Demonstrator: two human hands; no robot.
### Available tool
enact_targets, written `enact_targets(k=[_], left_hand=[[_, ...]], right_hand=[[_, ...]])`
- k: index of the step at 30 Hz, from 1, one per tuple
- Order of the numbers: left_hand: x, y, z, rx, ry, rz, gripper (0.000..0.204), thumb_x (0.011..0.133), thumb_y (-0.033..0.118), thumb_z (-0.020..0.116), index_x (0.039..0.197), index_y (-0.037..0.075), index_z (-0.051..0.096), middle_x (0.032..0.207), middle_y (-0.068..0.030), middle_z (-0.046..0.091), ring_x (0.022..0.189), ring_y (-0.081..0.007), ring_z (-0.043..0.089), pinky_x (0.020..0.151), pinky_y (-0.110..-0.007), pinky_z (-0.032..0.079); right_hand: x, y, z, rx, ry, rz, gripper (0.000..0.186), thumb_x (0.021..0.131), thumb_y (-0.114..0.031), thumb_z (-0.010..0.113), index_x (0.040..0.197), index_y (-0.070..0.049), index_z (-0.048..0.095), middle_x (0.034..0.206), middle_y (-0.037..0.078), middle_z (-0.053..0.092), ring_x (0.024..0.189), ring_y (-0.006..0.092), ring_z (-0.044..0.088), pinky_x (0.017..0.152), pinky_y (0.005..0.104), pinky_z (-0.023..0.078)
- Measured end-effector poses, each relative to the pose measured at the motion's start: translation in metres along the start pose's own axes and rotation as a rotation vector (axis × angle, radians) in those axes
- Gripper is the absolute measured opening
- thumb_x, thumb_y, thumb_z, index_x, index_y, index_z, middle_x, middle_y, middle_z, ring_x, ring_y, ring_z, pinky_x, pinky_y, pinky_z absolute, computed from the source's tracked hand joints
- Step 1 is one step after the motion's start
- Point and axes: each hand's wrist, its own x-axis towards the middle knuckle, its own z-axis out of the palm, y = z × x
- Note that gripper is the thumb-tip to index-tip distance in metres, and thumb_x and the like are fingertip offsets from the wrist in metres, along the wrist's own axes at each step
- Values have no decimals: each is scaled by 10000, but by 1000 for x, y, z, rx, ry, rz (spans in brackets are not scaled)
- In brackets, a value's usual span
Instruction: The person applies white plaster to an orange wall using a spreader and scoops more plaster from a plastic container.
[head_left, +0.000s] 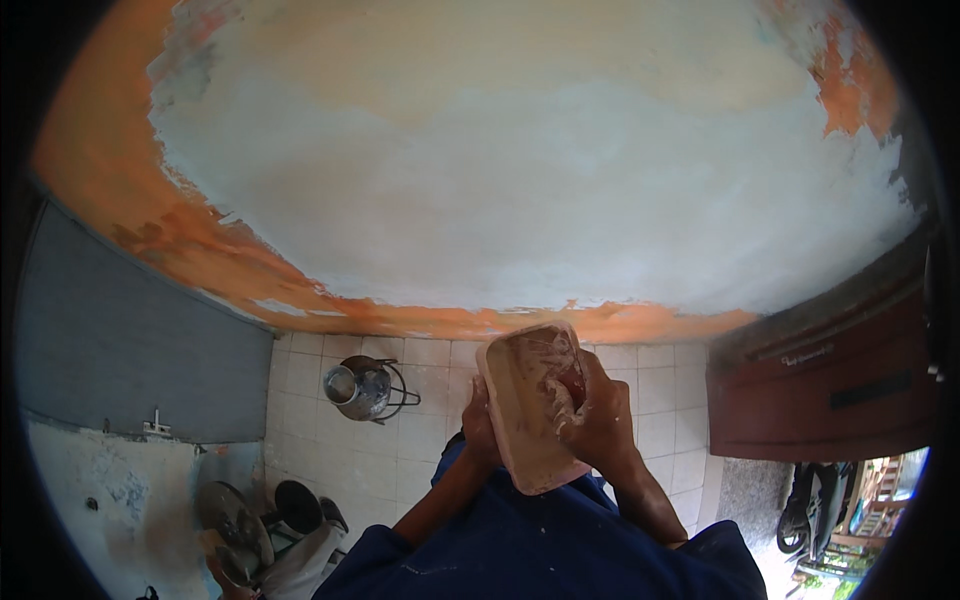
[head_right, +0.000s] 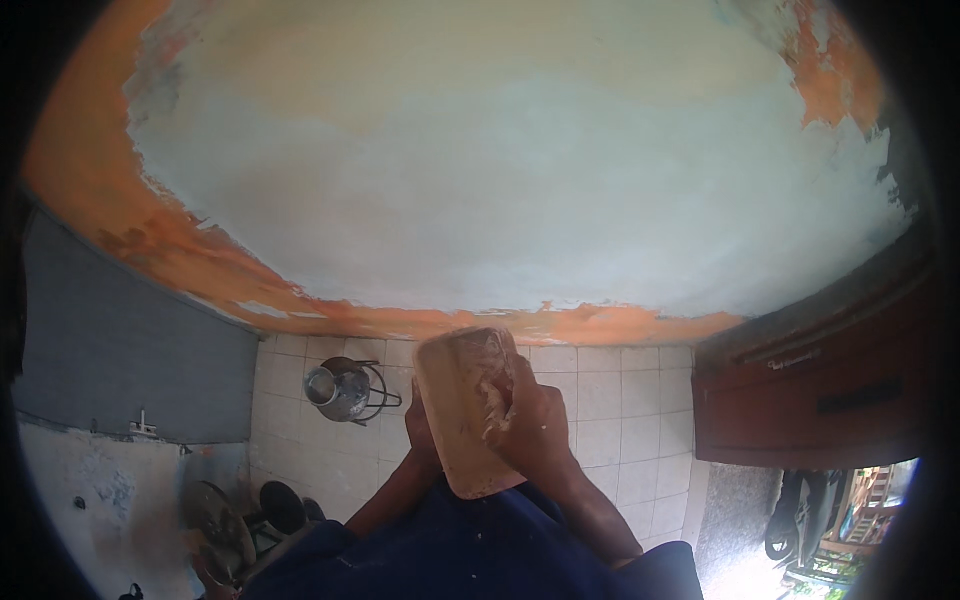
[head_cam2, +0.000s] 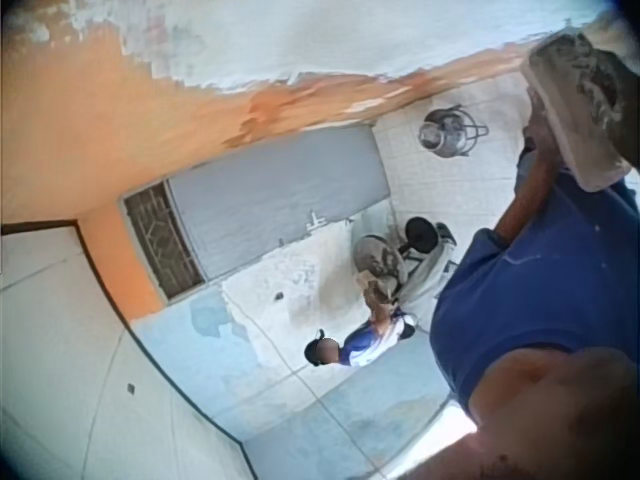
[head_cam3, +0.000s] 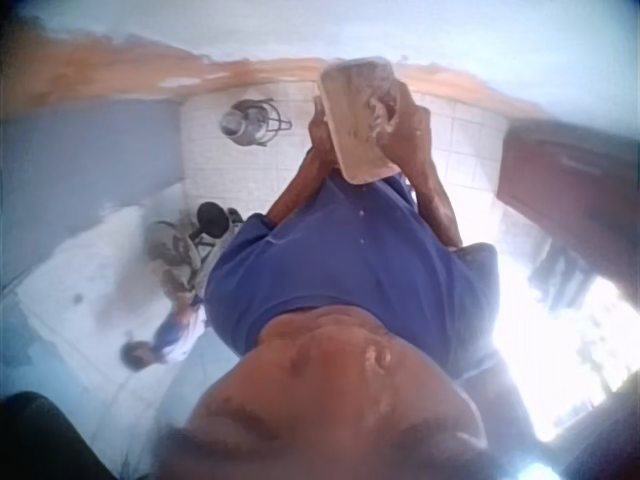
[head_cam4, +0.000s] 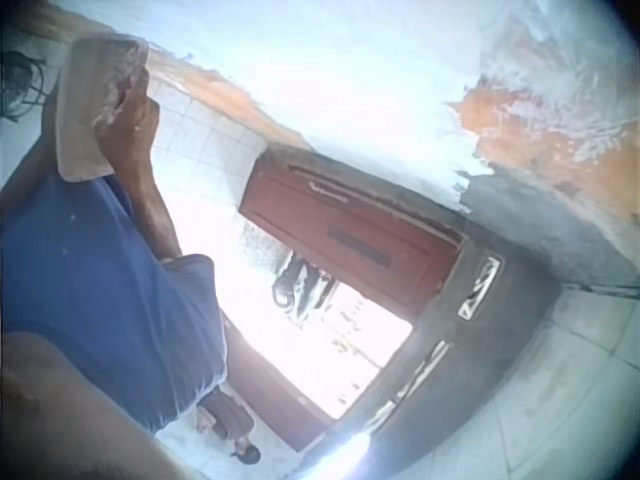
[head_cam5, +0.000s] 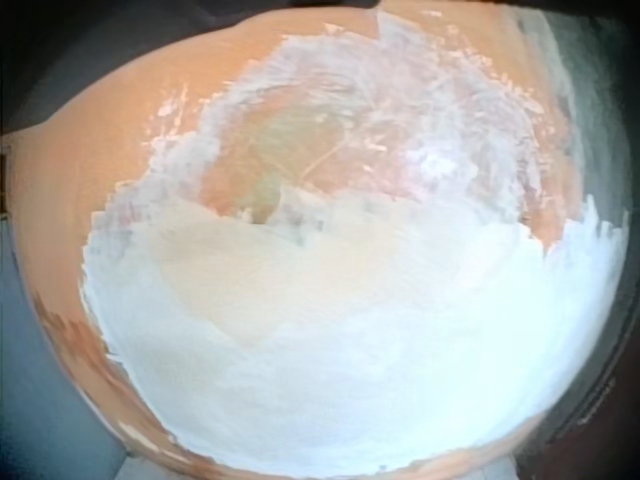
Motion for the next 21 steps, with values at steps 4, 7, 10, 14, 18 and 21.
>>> enact_targets(k=[4,7,10,14,18,21], left_hand=[[-3,4,0,-119,-90,-7,564,955,456,240,1300,23,350,1215,-182,478,1093,-286,508,935,-420,440],[-4,5,2,-217,-82,-33,554,955,450,261,1293,23,357,1210,-180,482,1079,-284,519,921,-418,452],[-3,-1,-20,-58,49,-19,576,949,473,225,1300,38,361,1212,-176,476,1098,-298,496,955,-417,403],[-4,-1,-25,-64,79,-37,582,946,478,233,1303,37,358,1215,-178,475,1097,-303,496,957,-421,402],[-3,3,-19,-130,26,-35,550,951,451,269,1286,26,369,1203,-176,488,1076,-293,514,932,-416,435],[-2,4,-15,-131,-5,-2,537,953,440,287,1279,22,375,1201,-175,492,1068,-289,521,922,-414,447]], right_hand=[[0,8,9,-13,-34,-110,695,580,-16,649,1217,62,381,773,207,628,701,373,626,609,383,509],[0,5,11,-40,-57,-90,721,569,-26,665,1222,64,371,744,204,621,672,372,621,585,390,504],[-4,5,20,-106,-49,-77,740,560,-30,675,1224,67,361,707,194,608,637,370,613,562,394,498],[-5,5,22,-64,-32,-123,717,566,-40,675,1210,62,376,672,185,592,607,368,603,541,402,490],[-4,6,22,-48,-38,-138,699,572,-50,672,1200,56,385,672,180,591,607,369,600,541,408,490],[-1,10,25,-53,-46,-146,699,572,-66,678,1200,39,391,675,175,594,619,371,601,554,420,492]])
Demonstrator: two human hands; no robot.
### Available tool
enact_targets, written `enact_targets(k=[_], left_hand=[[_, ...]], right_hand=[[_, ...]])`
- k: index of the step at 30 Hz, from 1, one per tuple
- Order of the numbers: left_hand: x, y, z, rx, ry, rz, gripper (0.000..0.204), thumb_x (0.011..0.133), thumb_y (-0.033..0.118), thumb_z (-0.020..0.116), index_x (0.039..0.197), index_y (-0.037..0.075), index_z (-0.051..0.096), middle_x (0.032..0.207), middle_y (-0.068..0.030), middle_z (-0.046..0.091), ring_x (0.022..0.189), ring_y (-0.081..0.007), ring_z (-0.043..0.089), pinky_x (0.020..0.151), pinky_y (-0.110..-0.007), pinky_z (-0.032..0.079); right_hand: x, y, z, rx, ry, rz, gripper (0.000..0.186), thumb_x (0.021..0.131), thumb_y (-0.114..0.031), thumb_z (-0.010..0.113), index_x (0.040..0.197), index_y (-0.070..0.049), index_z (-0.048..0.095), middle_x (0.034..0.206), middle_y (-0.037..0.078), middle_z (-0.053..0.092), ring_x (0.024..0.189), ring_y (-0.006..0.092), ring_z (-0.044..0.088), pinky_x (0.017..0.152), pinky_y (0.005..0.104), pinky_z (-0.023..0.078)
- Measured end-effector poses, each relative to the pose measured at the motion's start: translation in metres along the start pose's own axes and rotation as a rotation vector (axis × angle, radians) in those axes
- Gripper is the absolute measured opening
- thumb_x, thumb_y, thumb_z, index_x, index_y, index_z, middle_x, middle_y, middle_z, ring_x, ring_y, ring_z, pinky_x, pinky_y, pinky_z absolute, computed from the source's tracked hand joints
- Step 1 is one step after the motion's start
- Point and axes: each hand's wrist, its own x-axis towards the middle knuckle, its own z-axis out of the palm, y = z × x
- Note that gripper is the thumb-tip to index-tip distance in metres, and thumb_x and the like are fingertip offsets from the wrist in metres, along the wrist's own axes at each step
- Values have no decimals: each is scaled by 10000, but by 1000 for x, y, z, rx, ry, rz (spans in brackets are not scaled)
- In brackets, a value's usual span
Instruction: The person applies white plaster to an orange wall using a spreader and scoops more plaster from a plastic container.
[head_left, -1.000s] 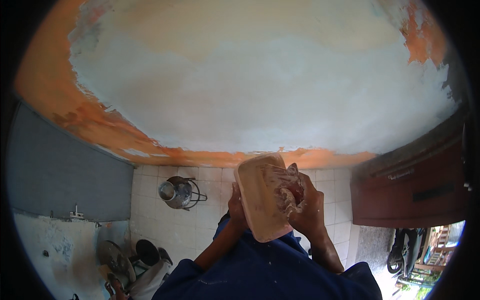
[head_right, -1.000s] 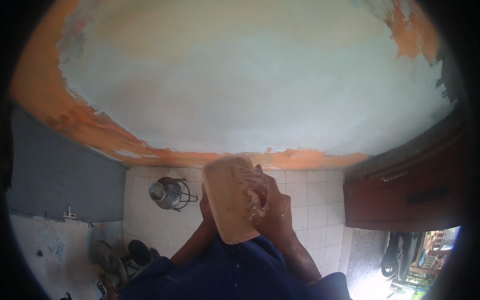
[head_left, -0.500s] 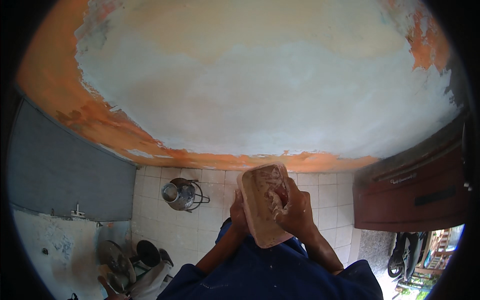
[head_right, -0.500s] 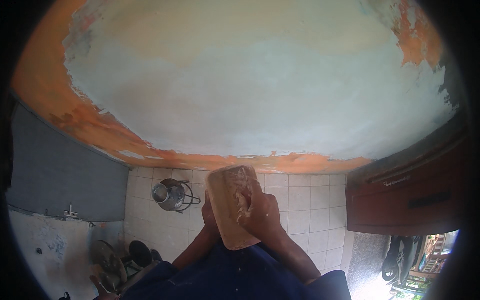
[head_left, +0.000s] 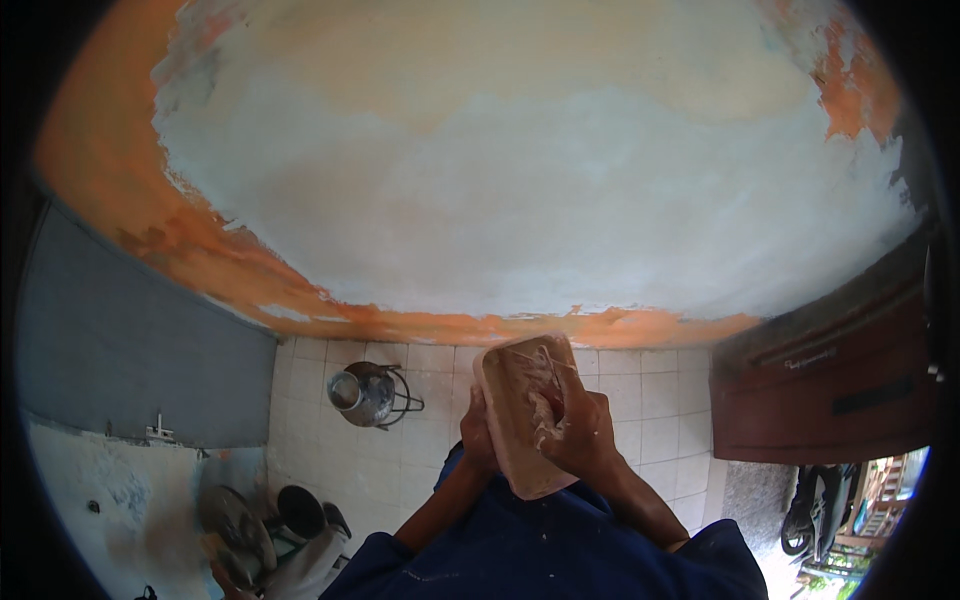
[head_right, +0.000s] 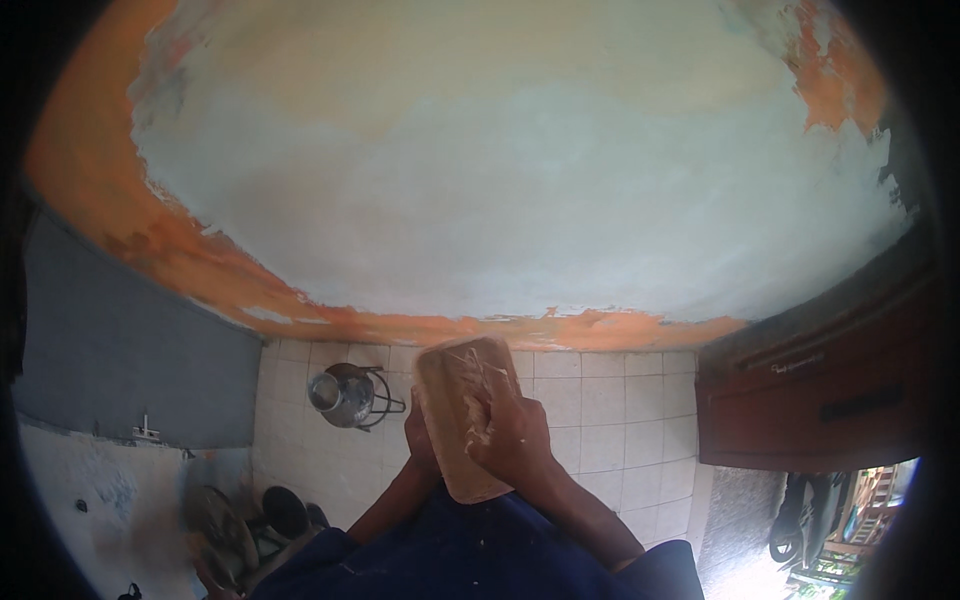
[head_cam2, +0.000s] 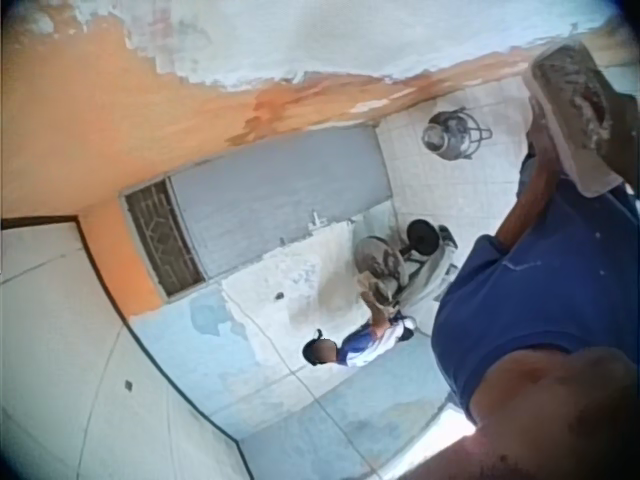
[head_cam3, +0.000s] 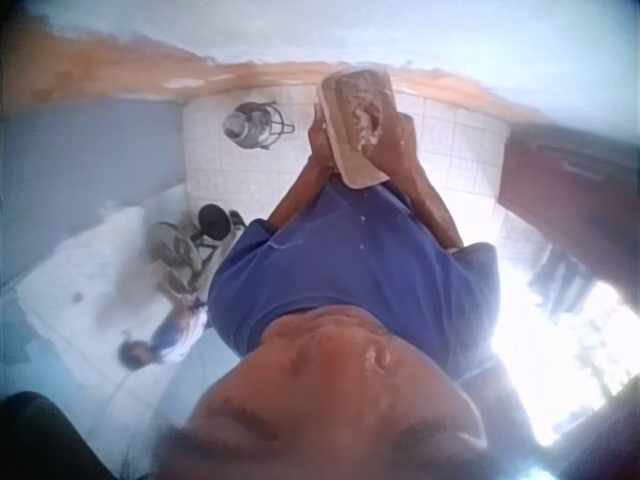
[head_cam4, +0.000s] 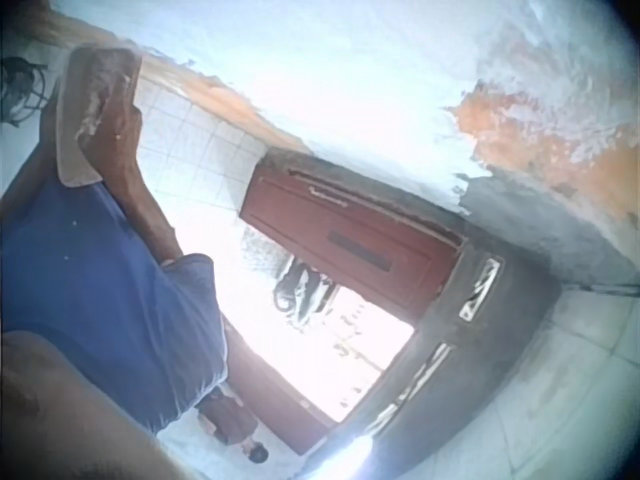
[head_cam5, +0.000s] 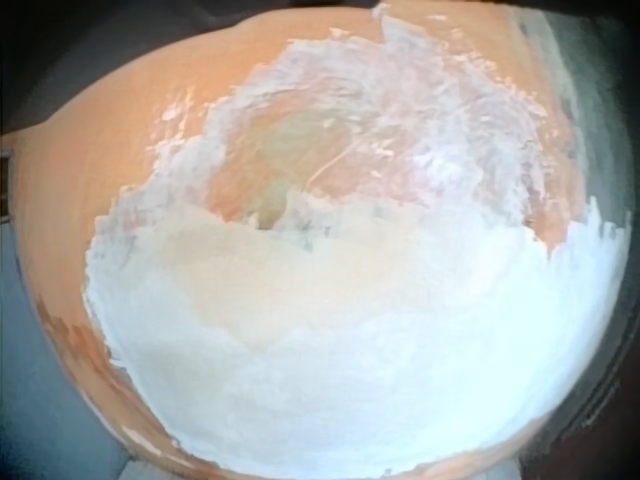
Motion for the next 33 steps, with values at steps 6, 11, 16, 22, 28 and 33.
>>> enact_targets(k=[6,11,16,22,28,33], left_hand=[[-3,2,11,135,-52,46,500,958,409,271,1278,42,384,1193,-150,499,1080,-268,513,942,-399,426],[1,1,8,-78,-162,-8,456,961,374,275,1276,64,387,1190,-131,499,1090,-257,505,942,-393,425],[-1,3,17,24,-52,30,579,939,478,290,1297,28,362,1233,-186,462,1110,-301,485,962,-443,404],[0,3,0,-29,-148,22,567,945,467,278,1287,25,373,1217,-187,477,1090,-303,500,950,-441,417],[-1,-1,-4,-19,-32,23,471,946,383,281,1279,65,386,1192,-158,497,1078,-299,508,927,-432,432],[-1,0,8,-88,-187,7,443,949,352,290,1287,80,378,1203,-152,490,1085,-288,508,920,-412,442]], right_hand=[[7,-5,-4,-94,-126,-12,729,527,-27,656,1210,40,409,778,202,623,711,361,629,628,384,520],[9,-6,-5,-97,-146,-83,720,514,-48,664,1191,32,430,757,195,621,683,358,622,613,393,516],[7,3,-12,-53,-175,-45,694,531,-4,648,1188,34,427,781,200,628,704,361,627,629,389,518],[-1,-3,-24,39,-142,123,565,603,14,645,1140,34,470,825,205,641,753,330,653,671,331,519],[-3,-3,-35,152,17,73,542,631,23,617,1147,14,454,804,216,627,739,381,621,639,386,507],[-2,-12,-25,181,-38,158,535,647,6,627,1148,41,442,802,218,627,743,385,619,632,384,507]])
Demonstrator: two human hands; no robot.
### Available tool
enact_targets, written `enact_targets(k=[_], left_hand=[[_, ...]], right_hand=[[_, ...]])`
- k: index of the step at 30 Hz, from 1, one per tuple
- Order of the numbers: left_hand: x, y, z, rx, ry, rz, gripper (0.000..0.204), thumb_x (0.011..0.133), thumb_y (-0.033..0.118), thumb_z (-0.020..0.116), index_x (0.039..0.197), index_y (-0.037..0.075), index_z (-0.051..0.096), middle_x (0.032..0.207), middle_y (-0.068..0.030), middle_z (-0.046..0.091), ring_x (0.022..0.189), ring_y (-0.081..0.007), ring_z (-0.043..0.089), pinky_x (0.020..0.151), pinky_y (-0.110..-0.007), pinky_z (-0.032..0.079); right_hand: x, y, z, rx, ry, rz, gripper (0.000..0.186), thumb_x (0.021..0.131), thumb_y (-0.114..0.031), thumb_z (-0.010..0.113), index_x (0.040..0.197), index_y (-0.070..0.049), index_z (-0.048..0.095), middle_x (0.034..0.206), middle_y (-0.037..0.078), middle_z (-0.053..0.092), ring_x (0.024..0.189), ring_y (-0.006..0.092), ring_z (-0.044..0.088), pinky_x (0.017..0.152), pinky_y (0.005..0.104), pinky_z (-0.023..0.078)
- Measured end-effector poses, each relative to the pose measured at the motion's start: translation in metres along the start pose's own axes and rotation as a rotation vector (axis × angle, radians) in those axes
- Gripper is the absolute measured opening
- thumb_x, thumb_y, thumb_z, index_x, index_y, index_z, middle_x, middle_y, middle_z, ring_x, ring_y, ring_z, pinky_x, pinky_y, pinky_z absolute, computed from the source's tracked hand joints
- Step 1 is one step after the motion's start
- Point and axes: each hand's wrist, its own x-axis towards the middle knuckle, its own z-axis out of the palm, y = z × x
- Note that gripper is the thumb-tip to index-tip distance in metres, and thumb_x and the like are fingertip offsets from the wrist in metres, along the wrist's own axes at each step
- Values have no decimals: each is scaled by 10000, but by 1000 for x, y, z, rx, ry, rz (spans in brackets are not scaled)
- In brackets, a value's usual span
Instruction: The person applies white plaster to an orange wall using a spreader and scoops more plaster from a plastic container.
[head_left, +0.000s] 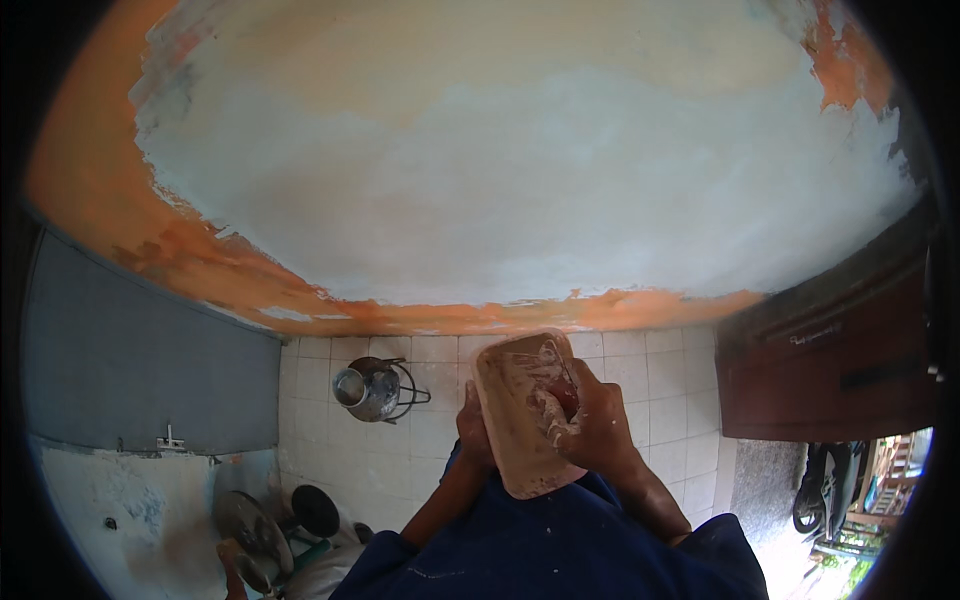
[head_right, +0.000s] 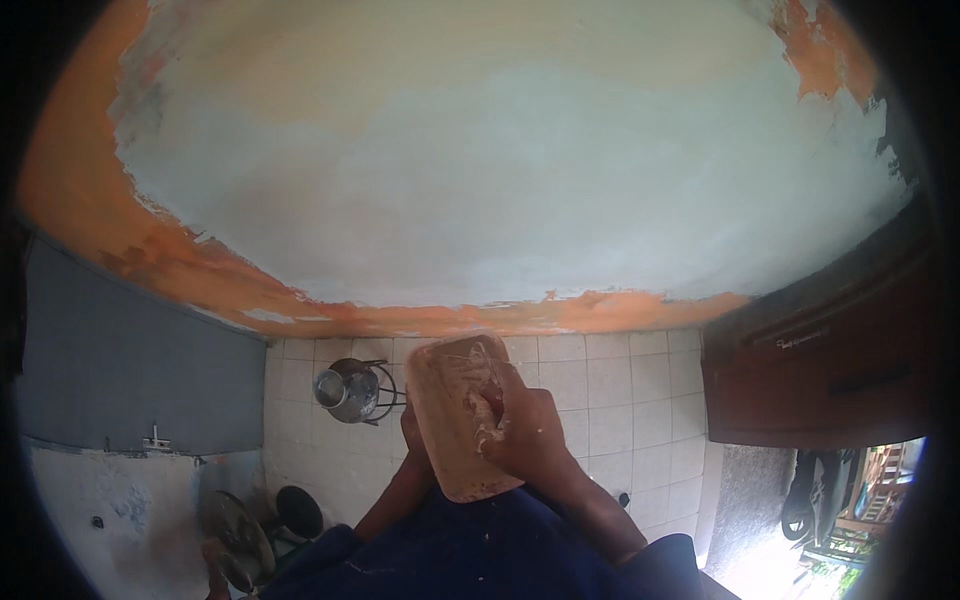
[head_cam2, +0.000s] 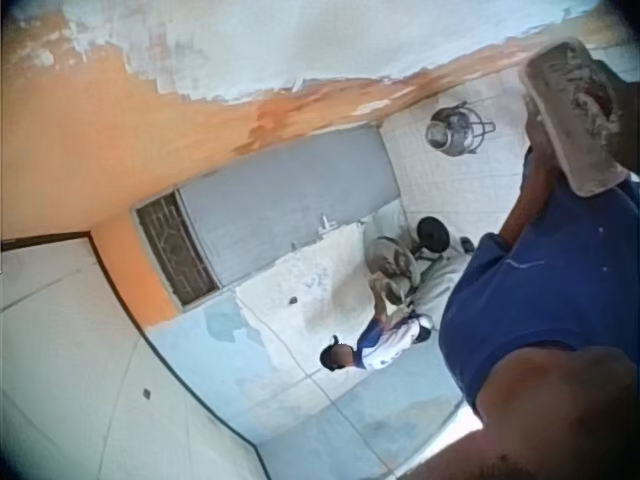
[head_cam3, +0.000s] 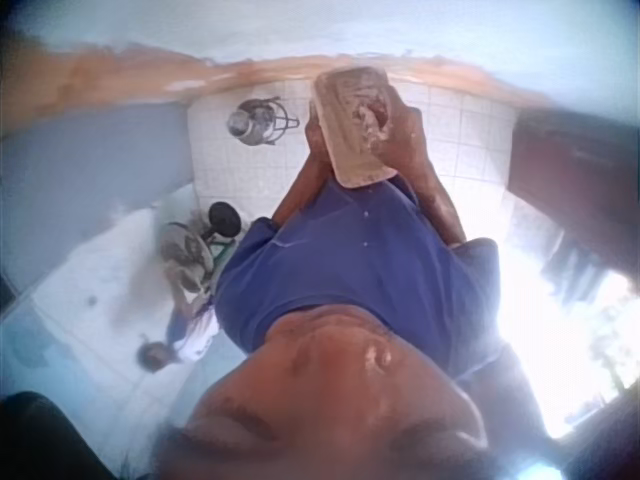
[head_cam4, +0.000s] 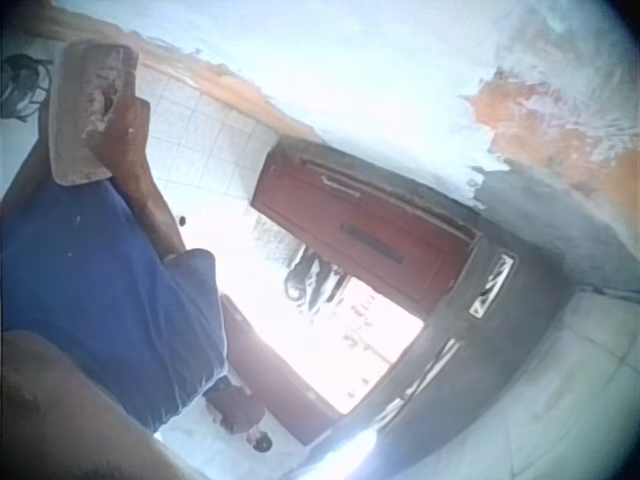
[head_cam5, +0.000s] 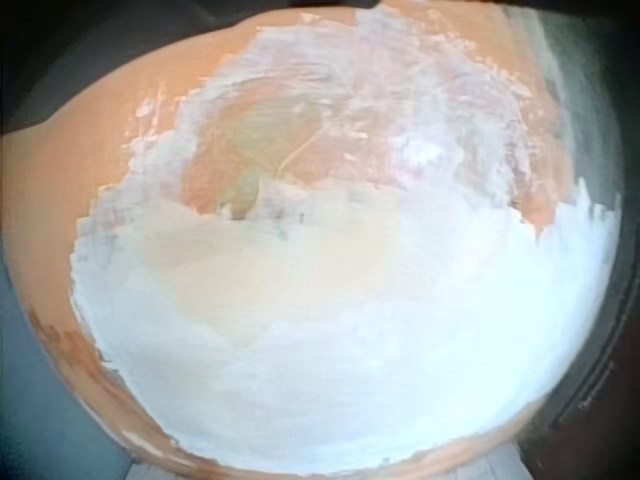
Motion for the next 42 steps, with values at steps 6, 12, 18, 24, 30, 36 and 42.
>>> enact_targets(k=[6,12,18,24,30,36,42], left_hand=[[-5,-2,-11,94,70,28,509,951,407,276,1281,34,378,1200,-177,493,1078,-301,512,930,-425,435],[-8,1,-22,37,119,18,545,954,442,266,1275,18,385,1186,-183,503,1060,-295,522,928,-433,437],[-2,-3,-7,73,52,66,530,956,427,282,1271,14,388,1169,-176,510,1041,-285,531,917,-423,446],[-5,0,-18,93,96,74,530,954,426,293,1270,11,388,1171,-178,510,1046,-293,527,913,-419,447],[-1,3,-7,-119,-32,37,554,951,445,269,1270,6,385,1187,-194,499,1053,-317,520,923,-443,433],[-3,3,-6,-46,12,49,584,941,472,261,1273,9,387,1201,-207,487,1070,-326,510,927,-455,429],[-6,3,-11,78,124,40,478,935,368,281,1274,47,382,1190,-177,483,1086,-320,502,928,-445,434]], right_hand=[[1,13,13,25,0,-74,599,638,-16,639,1184,51,405,765,215,620,712,387,615,619,392,503],[-3,15,28,-105,-25,-104,563,643,-14,645,1156,63,427,766,224,618,719,376,630,617,381,514],[-2,28,37,-28,106,-166,566,599,-57,663,1102,70,437,713,217,591,687,422,587,606,452,484],[-2,23,35,-30,12,-125,559,588,-56,670,1096,37,453,767,226,597,706,433,584,629,449,486],[-8,9,22,-101,-97,-127,514,641,-18,666,1107,60,464,785,241,615,726,385,628,613,389,512],[-4,10,14,41,-59,-40,458,658,-7,641,1084,39,479,755,224,618,715,390,617,616,401,503],[-10,-2,-1,-46,9,13,398,680,-9,633,1054,35,502,761,197,629,729,339,642,623,353,508]])
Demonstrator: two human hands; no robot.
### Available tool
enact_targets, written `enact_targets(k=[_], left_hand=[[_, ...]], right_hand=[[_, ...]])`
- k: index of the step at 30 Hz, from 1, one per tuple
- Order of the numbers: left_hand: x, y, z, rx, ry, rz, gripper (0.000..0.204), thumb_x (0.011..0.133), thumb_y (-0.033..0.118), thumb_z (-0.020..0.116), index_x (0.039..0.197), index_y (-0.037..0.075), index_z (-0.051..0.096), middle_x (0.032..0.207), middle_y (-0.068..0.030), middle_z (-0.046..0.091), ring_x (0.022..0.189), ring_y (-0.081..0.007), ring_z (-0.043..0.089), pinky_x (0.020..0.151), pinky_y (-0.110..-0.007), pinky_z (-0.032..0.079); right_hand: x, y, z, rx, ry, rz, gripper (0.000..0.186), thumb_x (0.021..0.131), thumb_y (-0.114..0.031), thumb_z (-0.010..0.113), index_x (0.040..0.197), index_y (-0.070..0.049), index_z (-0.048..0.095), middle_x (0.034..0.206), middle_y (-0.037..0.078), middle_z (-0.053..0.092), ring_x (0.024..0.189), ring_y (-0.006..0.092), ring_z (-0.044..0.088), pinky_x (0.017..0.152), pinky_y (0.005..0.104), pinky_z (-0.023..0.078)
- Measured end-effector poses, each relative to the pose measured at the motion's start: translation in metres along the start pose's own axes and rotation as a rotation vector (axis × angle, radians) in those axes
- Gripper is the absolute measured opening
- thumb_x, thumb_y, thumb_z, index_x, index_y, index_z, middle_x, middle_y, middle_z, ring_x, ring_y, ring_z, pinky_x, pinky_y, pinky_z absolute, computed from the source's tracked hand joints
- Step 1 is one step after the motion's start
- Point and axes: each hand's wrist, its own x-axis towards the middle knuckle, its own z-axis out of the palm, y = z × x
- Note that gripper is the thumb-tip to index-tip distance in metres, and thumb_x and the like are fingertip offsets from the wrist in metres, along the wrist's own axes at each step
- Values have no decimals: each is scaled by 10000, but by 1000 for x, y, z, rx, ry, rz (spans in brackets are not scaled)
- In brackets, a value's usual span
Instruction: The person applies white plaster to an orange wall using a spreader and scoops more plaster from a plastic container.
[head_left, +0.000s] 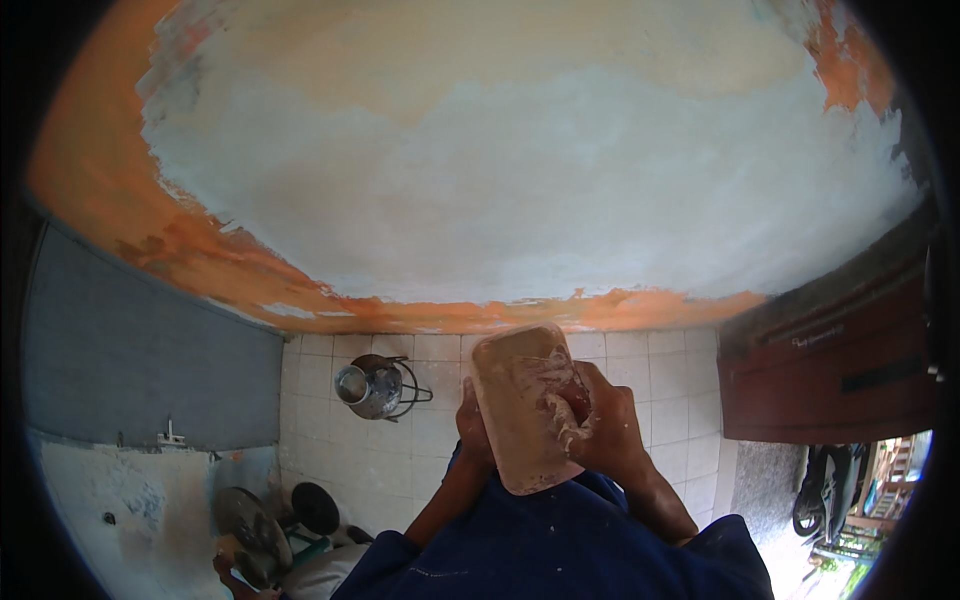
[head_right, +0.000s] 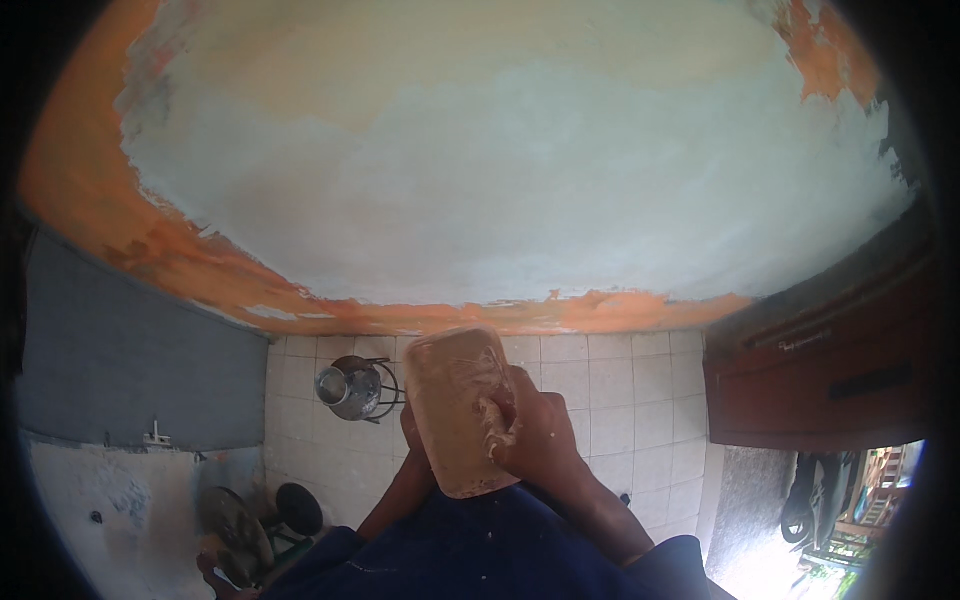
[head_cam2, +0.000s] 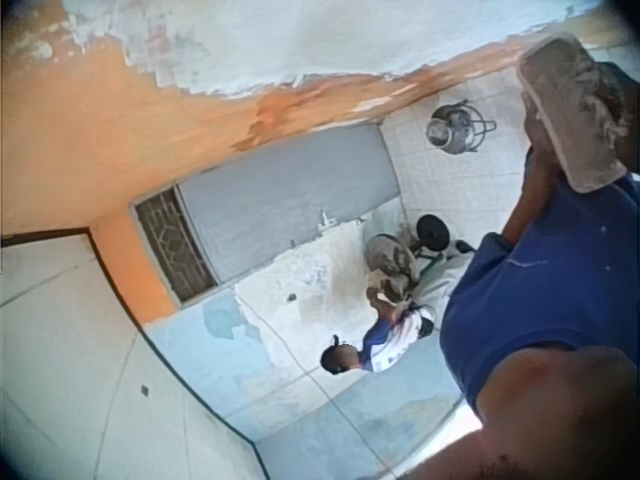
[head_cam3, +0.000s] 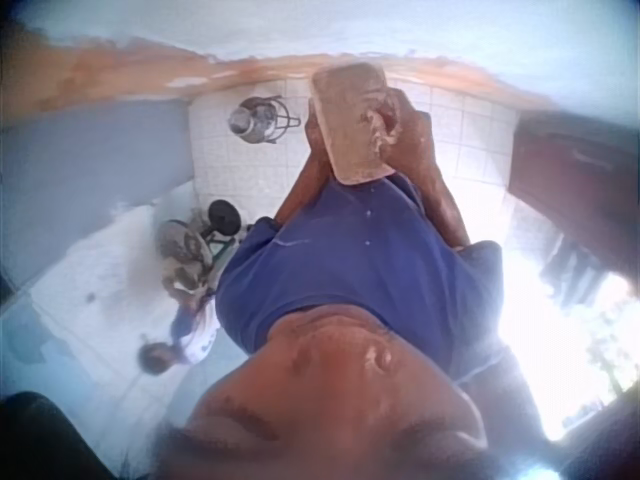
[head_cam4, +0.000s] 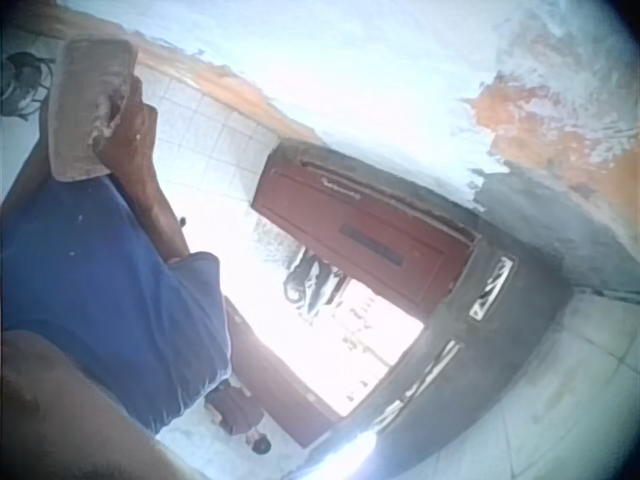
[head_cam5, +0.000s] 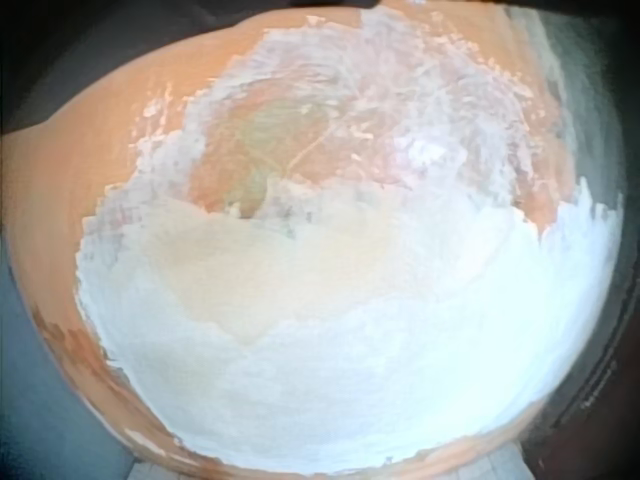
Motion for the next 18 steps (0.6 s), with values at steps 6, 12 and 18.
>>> enact_targets(k=[6,12,18], left_hand=[[0,4,20,-98,-81,-74,471,950,379,263,1289,69,364,1222,-149,467,1112,-294,487,944,-431,423],[1,0,14,-179,-140,-65,565,943,458,246,1312,39,337,1245,-179,450,1120,-306,479,962,-438,403],[5,4,16,-80,-123,-82,520,951,410,242,1314,49,334,1266,-181,427,1142,-321,463,960,-449,408]], right_hand=[[4,7,8,-58,50,-74,466,663,-30,635,1090,32,458,708,212,607,656,372,617,564,399,489],[13,9,19,-11,6,-109,571,684,-14,625,1204,47,399,747,219,617,682,379,623,592,379,503],[27,14,15,135,19,-141,487,688,-34,619,1140,52,461,792,214,620,757,337,636,657,370,497]])
